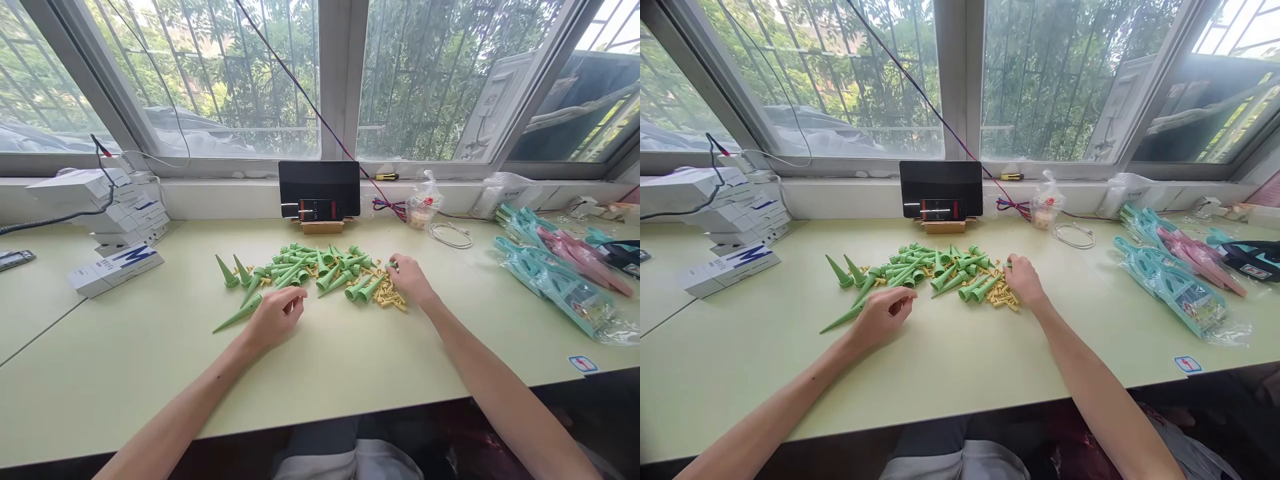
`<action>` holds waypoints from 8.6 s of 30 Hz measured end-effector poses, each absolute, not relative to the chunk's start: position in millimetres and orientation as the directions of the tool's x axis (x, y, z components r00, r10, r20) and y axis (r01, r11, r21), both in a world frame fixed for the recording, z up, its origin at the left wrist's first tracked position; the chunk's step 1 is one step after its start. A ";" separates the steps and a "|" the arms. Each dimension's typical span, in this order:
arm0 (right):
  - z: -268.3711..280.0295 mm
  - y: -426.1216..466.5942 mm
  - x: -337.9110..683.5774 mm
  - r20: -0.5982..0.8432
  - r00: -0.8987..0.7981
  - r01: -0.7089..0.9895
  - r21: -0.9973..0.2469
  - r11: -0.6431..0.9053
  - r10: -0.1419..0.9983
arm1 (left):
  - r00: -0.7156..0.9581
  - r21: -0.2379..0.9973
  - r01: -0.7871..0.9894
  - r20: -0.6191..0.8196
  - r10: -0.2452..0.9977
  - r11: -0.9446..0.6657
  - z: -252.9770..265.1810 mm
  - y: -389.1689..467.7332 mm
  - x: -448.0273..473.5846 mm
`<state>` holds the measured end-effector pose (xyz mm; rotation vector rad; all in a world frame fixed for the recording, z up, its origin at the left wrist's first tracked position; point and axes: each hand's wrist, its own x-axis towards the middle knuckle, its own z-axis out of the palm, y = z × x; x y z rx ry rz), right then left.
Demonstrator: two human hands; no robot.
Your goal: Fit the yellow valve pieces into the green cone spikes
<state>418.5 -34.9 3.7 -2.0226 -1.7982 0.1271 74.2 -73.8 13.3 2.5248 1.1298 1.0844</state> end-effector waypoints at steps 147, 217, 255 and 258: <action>6.2 -65.3 354.4 0.284 -0.183 0.817 -0.489 0.306 0.941 | 0.539 0.494 0.622 0.293 0.790 -0.608 21.6 -86.4 90.4; 18.3 -76.6 341.9 0.231 -0.146 0.749 -0.609 0.260 0.962 | 0.540 0.491 0.642 0.257 0.802 -0.590 21.4 -88.0 92.8; 12.0 -63.6 355.4 0.168 -0.107 0.664 -0.722 0.196 0.980 | 0.548 0.490 0.622 0.284 0.787 -0.610 21.6 -87.9 92.8; 10.0 -64.0 354.0 0.210 -0.108 0.670 -0.707 0.227 0.972 | 0.543 0.491 0.627 0.282 0.791 -0.605 21.4 -88.0 92.5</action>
